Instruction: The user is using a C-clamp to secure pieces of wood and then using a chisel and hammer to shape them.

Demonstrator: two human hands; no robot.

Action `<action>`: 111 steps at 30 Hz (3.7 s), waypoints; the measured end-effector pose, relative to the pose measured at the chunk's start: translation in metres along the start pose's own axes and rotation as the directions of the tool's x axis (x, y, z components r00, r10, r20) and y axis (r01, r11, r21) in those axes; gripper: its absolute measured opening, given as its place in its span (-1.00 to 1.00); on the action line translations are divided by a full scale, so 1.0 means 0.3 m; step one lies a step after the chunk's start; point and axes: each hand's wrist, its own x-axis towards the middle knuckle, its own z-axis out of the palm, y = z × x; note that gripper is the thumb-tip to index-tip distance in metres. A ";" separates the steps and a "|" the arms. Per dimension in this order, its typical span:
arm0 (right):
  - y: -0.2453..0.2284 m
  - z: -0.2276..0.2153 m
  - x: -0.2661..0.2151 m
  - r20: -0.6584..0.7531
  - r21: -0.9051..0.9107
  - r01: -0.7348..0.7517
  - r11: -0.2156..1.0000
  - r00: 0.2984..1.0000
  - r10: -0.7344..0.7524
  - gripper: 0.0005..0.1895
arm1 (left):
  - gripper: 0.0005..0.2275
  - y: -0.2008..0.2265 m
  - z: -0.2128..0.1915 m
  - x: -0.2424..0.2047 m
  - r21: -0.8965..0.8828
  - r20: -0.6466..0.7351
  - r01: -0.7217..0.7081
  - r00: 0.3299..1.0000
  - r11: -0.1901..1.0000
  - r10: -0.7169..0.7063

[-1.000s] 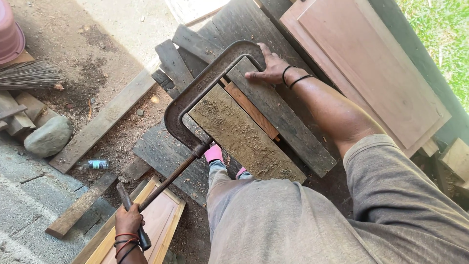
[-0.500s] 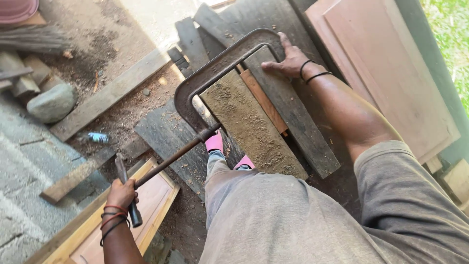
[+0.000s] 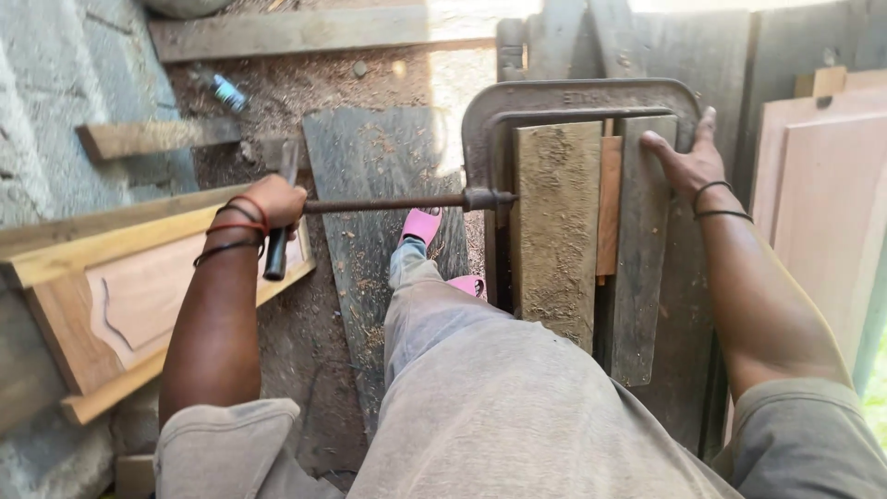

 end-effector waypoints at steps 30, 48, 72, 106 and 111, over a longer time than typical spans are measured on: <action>0.031 0.081 0.005 -0.020 -0.214 -0.057 0.975 0.998 0.055 0.74 | -0.61 0.015 0.043 -0.079 -0.161 -0.167 -0.013 0.986 0.987 -0.014; 0.064 0.085 0.024 -0.031 -0.174 -0.021 0.984 0.999 0.016 0.79 | -0.39 -0.258 0.135 -0.028 -0.972 -0.161 -0.232 0.764 0.033 0.625; 0.051 0.080 0.006 -0.004 -0.161 -0.015 0.987 1.000 0.015 0.79 | -0.45 -0.204 0.184 -0.106 0.027 -0.592 -0.858 0.400 0.513 0.700; 0.093 0.095 0.048 -0.014 -0.188 0.001 0.982 1.000 -0.004 0.80 | -0.43 -0.068 0.146 -0.049 -0.752 -0.144 -0.213 0.977 0.624 0.160; 0.068 0.084 0.036 -0.003 -0.183 -0.005 0.983 1.000 0.004 0.79 | -0.56 -0.068 0.073 0.048 -0.478 0.039 0.041 0.999 0.877 -0.025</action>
